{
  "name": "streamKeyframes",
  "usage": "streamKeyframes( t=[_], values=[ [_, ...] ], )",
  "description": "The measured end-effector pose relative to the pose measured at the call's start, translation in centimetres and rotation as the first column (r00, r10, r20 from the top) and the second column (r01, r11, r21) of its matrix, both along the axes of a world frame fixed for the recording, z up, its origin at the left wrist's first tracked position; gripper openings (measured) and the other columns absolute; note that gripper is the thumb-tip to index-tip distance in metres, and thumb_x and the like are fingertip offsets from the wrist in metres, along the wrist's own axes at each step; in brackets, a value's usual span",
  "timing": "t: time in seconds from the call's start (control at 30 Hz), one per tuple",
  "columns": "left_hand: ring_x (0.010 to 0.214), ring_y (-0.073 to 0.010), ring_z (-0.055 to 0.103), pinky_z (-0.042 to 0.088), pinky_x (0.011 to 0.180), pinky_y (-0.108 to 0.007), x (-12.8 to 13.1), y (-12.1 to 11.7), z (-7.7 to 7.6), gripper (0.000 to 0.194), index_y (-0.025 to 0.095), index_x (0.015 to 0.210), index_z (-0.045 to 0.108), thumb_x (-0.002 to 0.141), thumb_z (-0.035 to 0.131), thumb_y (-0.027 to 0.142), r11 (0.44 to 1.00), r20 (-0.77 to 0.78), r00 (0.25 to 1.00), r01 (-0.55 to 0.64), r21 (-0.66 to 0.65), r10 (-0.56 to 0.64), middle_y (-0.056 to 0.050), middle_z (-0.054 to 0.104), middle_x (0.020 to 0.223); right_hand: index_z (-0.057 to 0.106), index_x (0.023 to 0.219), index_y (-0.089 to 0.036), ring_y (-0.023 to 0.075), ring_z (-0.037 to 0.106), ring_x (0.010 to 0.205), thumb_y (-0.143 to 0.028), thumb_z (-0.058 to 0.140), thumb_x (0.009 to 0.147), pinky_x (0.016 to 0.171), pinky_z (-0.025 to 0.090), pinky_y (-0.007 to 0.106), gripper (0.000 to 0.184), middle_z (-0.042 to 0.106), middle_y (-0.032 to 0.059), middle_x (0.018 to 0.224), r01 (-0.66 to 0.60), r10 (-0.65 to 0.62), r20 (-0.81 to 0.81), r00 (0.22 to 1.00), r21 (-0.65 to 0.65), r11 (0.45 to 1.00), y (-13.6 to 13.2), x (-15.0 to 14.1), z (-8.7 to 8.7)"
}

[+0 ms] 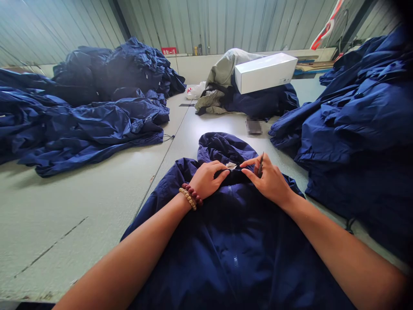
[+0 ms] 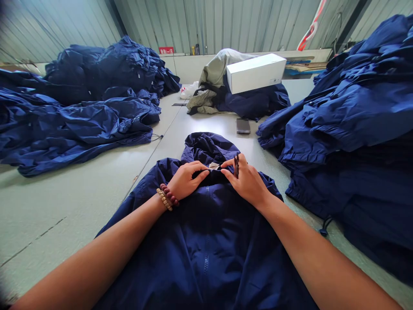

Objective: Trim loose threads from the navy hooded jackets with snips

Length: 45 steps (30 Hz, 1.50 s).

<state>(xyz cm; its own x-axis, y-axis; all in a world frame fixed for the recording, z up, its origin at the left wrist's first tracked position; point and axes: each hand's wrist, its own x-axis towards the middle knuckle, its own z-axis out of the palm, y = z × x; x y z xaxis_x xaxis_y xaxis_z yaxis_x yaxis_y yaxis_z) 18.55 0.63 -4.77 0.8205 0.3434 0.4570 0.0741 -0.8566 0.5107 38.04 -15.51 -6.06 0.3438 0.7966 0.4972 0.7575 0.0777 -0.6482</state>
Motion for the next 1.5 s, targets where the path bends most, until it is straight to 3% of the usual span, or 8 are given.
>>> streamKeyframes(
  t=[0.23, 0.47, 0.6, 0.7, 0.83, 0.9, 1.1, 1.5],
  values=[
    [0.088, -0.0189, 0.07, 0.052, 0.085, -0.032, 0.1, -0.3, 0.4, 0.024, 0.02, 0.099, 0.078, 0.105, 0.062, 0.038, 0.989, -0.012, 1.0, 0.004, -0.148, -0.006, -0.004, 0.078, 0.098, 0.053, 0.112, -0.027, 0.0193, 0.065, 0.066, -0.046, 0.069, 0.103, 0.075, 0.053, 0.039, 0.026, 0.08, 0.0026, 0.108, -0.017, 0.017, -0.016, 1.0, 0.005, 1.0, 0.1, -0.1, 0.0],
    [0.091, -0.0196, 0.07, 0.053, 0.086, -0.031, 0.0, -1.0, 0.8, 0.031, 0.019, 0.098, 0.076, 0.104, 0.06, 0.046, 0.93, -0.04, 0.999, 0.014, -0.366, -0.031, -0.002, 0.077, 0.096, 0.051, 0.106, -0.028, 0.0226, 0.071, 0.073, -0.044, 0.067, 0.104, 0.077, 0.055, 0.038, 0.023, 0.081, 0.0035, 0.103, -0.03, 0.03, 0.012, 0.999, 0.02, 0.999, 0.0, -0.2, 0.1],
    [0.108, -0.0214, 0.073, 0.053, 0.101, -0.032, 0.2, -1.7, 0.8, 0.032, 0.023, 0.115, 0.077, 0.095, 0.077, 0.047, 0.916, 0.013, 0.999, 0.046, -0.398, -0.045, -0.002, 0.08, 0.114, 0.049, 0.104, -0.027, 0.0219, 0.071, 0.074, -0.044, 0.066, 0.105, 0.076, 0.054, 0.037, 0.024, 0.08, 0.0035, 0.1, -0.039, 0.039, 0.02, 0.999, 0.033, 0.999, 0.1, -0.2, 0.1],
    [0.101, -0.0203, 0.075, 0.054, 0.099, -0.032, 0.5, -2.4, 0.5, 0.029, 0.023, 0.106, 0.081, 0.089, 0.083, 0.046, 0.912, 0.073, 0.996, -0.007, -0.41, 0.041, -0.001, 0.082, 0.107, 0.05, 0.107, -0.027, 0.0212, 0.068, 0.072, -0.049, 0.064, 0.105, 0.073, 0.053, 0.037, 0.026, 0.078, 0.0039, 0.102, 0.003, -0.004, 0.019, 1.0, 0.077, 0.997, -0.4, -0.6, 0.6],
    [0.072, -0.0146, 0.064, 0.049, 0.072, -0.028, 0.7, -3.3, 0.5, 0.024, 0.021, 0.084, 0.074, 0.088, 0.081, 0.044, 0.905, 0.081, 0.965, -0.203, -0.374, 0.25, 0.003, 0.072, 0.077, 0.05, 0.109, -0.027, 0.0251, 0.068, 0.078, -0.051, 0.044, 0.113, 0.077, 0.052, 0.042, 0.025, 0.073, 0.0088, 0.101, 0.209, -0.208, -0.027, 0.978, 0.239, 0.948, -1.8, -1.9, 2.4],
    [0.065, -0.0123, 0.057, 0.043, 0.064, -0.026, 0.8, -3.6, 0.6, 0.023, 0.021, 0.08, 0.07, 0.087, 0.079, 0.041, 0.902, 0.09, 0.948, -0.256, -0.347, 0.304, 0.006, 0.064, 0.069, 0.051, 0.108, -0.027, 0.0253, 0.065, 0.073, -0.051, 0.035, 0.114, 0.073, 0.05, 0.043, 0.03, 0.07, 0.0081, 0.091, 0.248, -0.243, -0.052, 0.969, 0.236, 0.939, -2.4, -2.7, 3.2],
    [0.064, -0.0122, 0.056, 0.042, 0.064, -0.027, 0.8, -3.8, 0.7, 0.019, 0.022, 0.079, 0.066, 0.086, 0.078, 0.036, 0.908, 0.132, 0.928, -0.298, -0.294, 0.348, 0.006, 0.064, 0.069, 0.058, 0.095, -0.025, 0.0196, 0.058, 0.06, -0.054, 0.043, 0.112, 0.063, 0.038, 0.034, 0.036, 0.062, 0.0005, 0.07, 0.111, -0.11, 0.033, 0.993, -0.028, 0.993, -2.1, -4.1, 3.5],
    [0.068, -0.015, 0.058, 0.043, 0.066, -0.03, 0.8, -4.2, 0.6, 0.02, 0.023, 0.077, 0.061, 0.085, 0.079, 0.027, 0.928, 0.173, 0.912, -0.358, -0.101, 0.371, 0.004, 0.064, 0.07, 0.06, 0.083, -0.024, 0.022, 0.062, 0.06, -0.053, 0.048, 0.11, 0.063, 0.03, 0.034, 0.041, 0.067, 0.0039, 0.068, 0.087, -0.05, 0.189, 0.981, -0.193, 0.977, -1.7, -4.6, 2.5]
  ],
)
